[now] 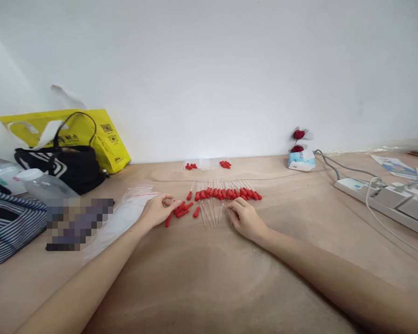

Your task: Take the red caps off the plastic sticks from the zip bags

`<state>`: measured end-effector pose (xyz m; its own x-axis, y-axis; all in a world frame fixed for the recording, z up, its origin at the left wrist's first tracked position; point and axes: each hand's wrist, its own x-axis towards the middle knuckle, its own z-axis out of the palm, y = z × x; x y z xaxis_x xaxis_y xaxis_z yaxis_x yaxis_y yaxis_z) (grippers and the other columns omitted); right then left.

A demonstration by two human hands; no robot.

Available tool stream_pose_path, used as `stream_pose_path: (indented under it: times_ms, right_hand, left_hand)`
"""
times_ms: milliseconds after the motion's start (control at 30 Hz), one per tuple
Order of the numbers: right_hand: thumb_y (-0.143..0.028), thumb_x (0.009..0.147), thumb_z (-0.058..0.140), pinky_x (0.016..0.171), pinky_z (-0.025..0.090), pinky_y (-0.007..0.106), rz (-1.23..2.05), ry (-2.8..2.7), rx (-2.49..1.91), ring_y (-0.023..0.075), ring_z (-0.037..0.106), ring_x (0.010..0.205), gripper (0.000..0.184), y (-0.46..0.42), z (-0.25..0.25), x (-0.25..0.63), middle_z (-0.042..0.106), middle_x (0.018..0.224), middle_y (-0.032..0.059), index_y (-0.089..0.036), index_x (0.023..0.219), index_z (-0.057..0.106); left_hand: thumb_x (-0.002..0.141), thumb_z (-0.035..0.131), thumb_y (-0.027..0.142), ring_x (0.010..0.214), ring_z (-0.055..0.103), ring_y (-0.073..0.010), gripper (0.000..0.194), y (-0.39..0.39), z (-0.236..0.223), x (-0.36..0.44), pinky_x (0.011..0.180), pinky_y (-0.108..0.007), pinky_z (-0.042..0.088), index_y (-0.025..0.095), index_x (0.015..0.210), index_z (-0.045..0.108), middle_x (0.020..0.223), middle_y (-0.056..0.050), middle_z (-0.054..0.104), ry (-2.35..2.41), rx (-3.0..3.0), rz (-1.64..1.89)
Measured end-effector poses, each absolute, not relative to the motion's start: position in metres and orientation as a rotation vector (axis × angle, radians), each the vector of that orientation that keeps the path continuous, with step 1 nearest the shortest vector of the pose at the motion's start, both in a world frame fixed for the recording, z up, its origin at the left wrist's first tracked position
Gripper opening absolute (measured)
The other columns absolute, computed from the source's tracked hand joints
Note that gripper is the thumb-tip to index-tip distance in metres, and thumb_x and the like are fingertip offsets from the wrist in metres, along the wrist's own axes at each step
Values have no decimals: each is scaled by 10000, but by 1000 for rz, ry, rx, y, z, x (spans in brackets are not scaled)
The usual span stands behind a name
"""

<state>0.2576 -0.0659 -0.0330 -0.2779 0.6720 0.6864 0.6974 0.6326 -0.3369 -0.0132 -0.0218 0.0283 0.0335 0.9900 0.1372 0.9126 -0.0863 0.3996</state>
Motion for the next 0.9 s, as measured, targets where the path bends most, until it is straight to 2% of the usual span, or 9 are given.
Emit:
stream_pose_path:
  times_ms: [100, 167, 233, 433, 600, 667, 800, 900]
  right_hand:
    - [-32, 722, 408, 645, 463, 247, -37, -2018, -1077, 130, 525, 707, 182, -65, -33, 254, 507, 797, 56, -149, 778, 535]
    - [-37, 719, 413, 625, 464, 239, -27, -2030, -1082, 123, 519, 686, 175, -64, -34, 251, 498, 813, 60, -147, 771, 538]
    - [-59, 731, 426, 588, 460, 229, -1, -2049, -1091, 108, 507, 640, 155, -64, -33, 249, 489, 828, 60, -146, 777, 545]
    - [-167, 767, 491, 628, 464, 242, 60, -2123, -1118, 103, 503, 651, 77, -68, -25, 246, 481, 855, 60, -142, 734, 556]
    - [-315, 782, 533, 651, 453, 258, 96, -2160, -1149, 119, 499, 703, 189, -70, -20, 245, 490, 853, 64, -142, 718, 574]
    - [-397, 772, 542, 682, 441, 281, 63, -2183, -1148, 141, 499, 757, 260, -70, -19, 245, 499, 850, 67, -144, 746, 594]
    - [-556, 727, 520, 742, 393, 342, -71, -2223, -1178, 189, 483, 859, 425, -68, -18, 246, 530, 897, 78, -165, 865, 616]
    - [-639, 667, 520, 747, 364, 359, -100, -2223, -1217, 201, 475, 867, 542, -69, -16, 248, 543, 940, 82, -181, 945, 606]
  left_hand:
    - [532, 589, 599, 766, 579, -223, 690, -28, 38, -24, 651, -296, 433, 155, 1056, 530, 929, -90, 591, 1926, 2138, 444]
    - [403, 695, 534, 724, 577, -210, 788, -33, 42, -32, 616, -289, 445, 178, 1079, 502, 932, -76, 577, 1812, 2140, 363]
    - [345, 741, 451, 659, 569, -184, 799, -36, 41, -38, 579, -282, 451, 201, 1064, 496, 926, -59, 572, 1707, 2107, 355]
    - [344, 755, 323, 566, 529, -118, 736, -27, 28, -35, 552, -281, 458, 160, 1007, 481, 995, -77, 544, 1611, 1826, 563]
    - [416, 742, 352, 622, 537, -143, 680, -19, 27, -32, 625, -284, 451, 152, 1019, 501, 694, 19, 556, 1477, 1851, 562]
    - [429, 739, 378, 654, 546, -151, 693, -18, 27, -33, 656, -293, 453, 149, 1039, 501, 659, 29, 546, 1455, 1867, 583]
    - [457, 702, 488, 719, 576, -168, 760, -17, 26, -34, 693, -303, 458, 129, 1092, 488, 774, -23, 606, 1439, 1877, 572]
    - [565, 590, 580, 790, 579, -198, 660, -12, 28, -31, 711, -305, 452, 153, 1066, 534, 913, -68, 626, 1611, 2007, 613]
